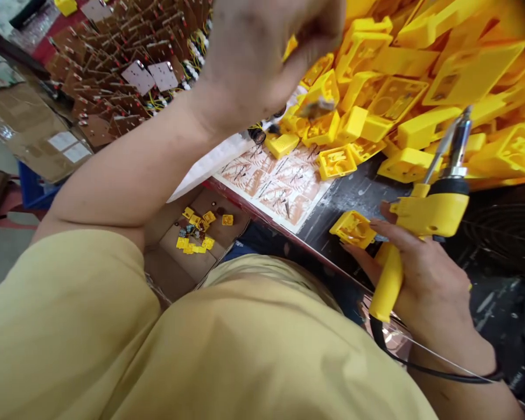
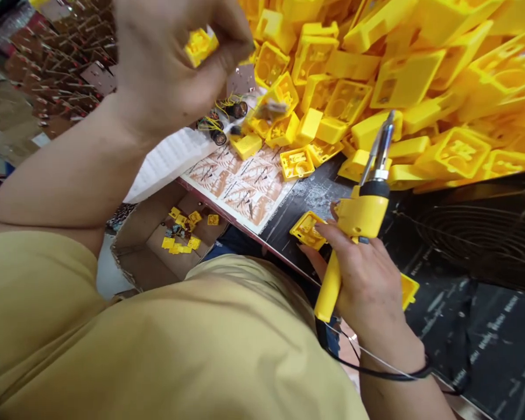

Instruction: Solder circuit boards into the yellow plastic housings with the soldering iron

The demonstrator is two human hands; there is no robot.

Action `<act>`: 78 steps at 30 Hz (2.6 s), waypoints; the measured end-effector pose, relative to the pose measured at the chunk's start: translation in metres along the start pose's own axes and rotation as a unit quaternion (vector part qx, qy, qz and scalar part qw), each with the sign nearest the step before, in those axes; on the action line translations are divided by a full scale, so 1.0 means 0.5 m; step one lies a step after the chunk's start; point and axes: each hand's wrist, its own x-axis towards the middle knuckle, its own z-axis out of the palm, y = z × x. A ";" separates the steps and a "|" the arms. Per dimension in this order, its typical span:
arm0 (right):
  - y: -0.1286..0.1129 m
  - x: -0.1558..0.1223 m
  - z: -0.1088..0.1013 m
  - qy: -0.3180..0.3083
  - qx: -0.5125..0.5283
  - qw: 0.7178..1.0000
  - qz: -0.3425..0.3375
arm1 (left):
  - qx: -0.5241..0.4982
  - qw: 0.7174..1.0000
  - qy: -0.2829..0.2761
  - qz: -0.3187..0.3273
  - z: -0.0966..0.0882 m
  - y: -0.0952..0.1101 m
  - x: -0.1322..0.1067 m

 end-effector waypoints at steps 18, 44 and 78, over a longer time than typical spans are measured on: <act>-0.011 0.013 0.001 0.050 0.020 0.998 -0.012 | -0.450 0.891 -0.038 -0.041 0.095 0.002 -0.001; -0.072 0.066 -0.010 0.222 0.302 0.909 0.180 | -0.614 0.758 -0.210 -0.061 0.173 0.132 -0.110; 0.012 0.055 -0.025 0.194 -0.061 0.975 0.093 | -0.817 0.435 -0.104 -0.363 0.159 0.100 -0.108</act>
